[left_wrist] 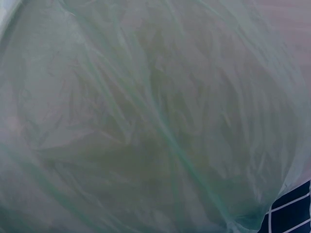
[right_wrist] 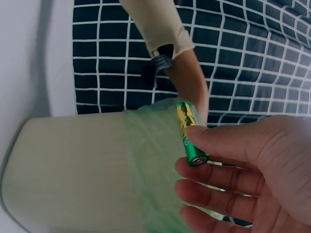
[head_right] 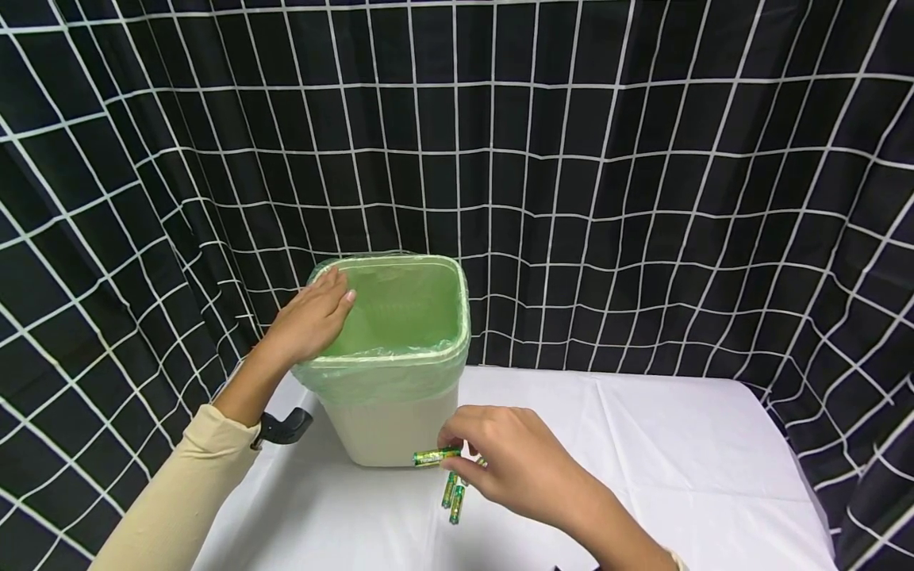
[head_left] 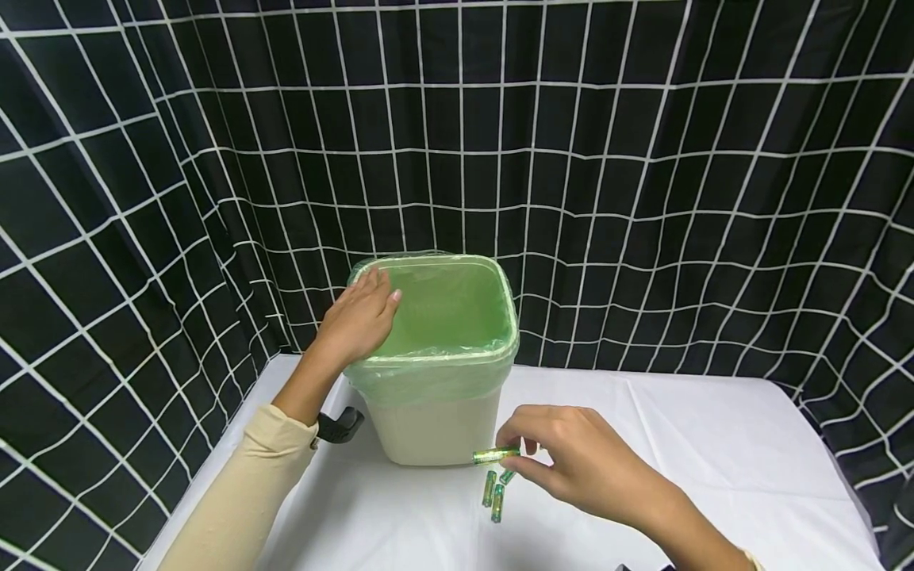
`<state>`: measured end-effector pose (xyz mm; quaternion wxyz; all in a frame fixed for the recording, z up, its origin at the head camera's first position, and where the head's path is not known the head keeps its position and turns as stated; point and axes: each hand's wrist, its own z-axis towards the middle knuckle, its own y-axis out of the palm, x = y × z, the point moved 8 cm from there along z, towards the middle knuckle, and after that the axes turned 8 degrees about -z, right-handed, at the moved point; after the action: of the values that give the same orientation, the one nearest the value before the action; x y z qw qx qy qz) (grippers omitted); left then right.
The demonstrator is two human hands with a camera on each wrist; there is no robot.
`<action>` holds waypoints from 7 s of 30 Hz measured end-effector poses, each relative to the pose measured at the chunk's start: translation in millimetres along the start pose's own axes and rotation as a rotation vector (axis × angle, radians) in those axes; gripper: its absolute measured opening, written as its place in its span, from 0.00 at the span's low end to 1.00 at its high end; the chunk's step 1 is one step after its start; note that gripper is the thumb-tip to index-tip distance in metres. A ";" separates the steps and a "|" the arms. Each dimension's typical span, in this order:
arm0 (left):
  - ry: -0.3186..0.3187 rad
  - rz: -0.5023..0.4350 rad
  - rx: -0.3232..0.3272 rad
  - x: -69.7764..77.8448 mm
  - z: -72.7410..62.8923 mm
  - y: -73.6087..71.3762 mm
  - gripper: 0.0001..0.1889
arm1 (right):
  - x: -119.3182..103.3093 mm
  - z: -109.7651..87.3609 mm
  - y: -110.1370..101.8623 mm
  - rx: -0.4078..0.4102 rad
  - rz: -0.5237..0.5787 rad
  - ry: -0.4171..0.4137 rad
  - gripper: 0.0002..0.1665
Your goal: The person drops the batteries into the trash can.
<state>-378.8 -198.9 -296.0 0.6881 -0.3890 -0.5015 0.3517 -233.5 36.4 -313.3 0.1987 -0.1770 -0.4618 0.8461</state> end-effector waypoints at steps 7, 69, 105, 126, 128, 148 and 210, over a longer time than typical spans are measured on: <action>0.001 0.010 -0.007 0.2 1.2 -0.4 0.33 | -9.0 16.8 -20.6 0.059 -0.014 -0.042 0.12; -0.009 0.004 0.007 -2.0 1.6 -0.9 0.33 | 51.8 126.1 -31.3 0.126 -0.211 0.037 0.05; -0.003 0.009 -0.007 -1.0 2.6 0.8 0.33 | 39.1 102.1 -34.0 0.225 -0.271 0.038 0.03; -0.002 0.017 -0.003 -1.2 0.4 -0.1 0.32 | 0.9 40.6 -39.4 0.335 -0.145 -0.077 0.05; -0.002 0.017 -0.003 -1.4 0.9 0.6 0.32 | 1.0 35.0 -35.5 0.311 -0.134 -0.059 0.05; 0.001 0.016 -0.002 -0.1 -0.3 -1.2 0.32 | 11.1 -3.0 7.4 0.331 0.001 0.026 0.03; -0.018 0.015 0.001 -2.8 2.4 -2.5 0.32 | 112.7 -74.4 165.2 -0.172 0.111 0.473 0.19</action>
<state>-381.6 -202.0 -294.5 0.6811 -0.3891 -0.5046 0.3606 -322.9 64.0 -505.1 0.2386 -0.4112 -0.4624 0.7484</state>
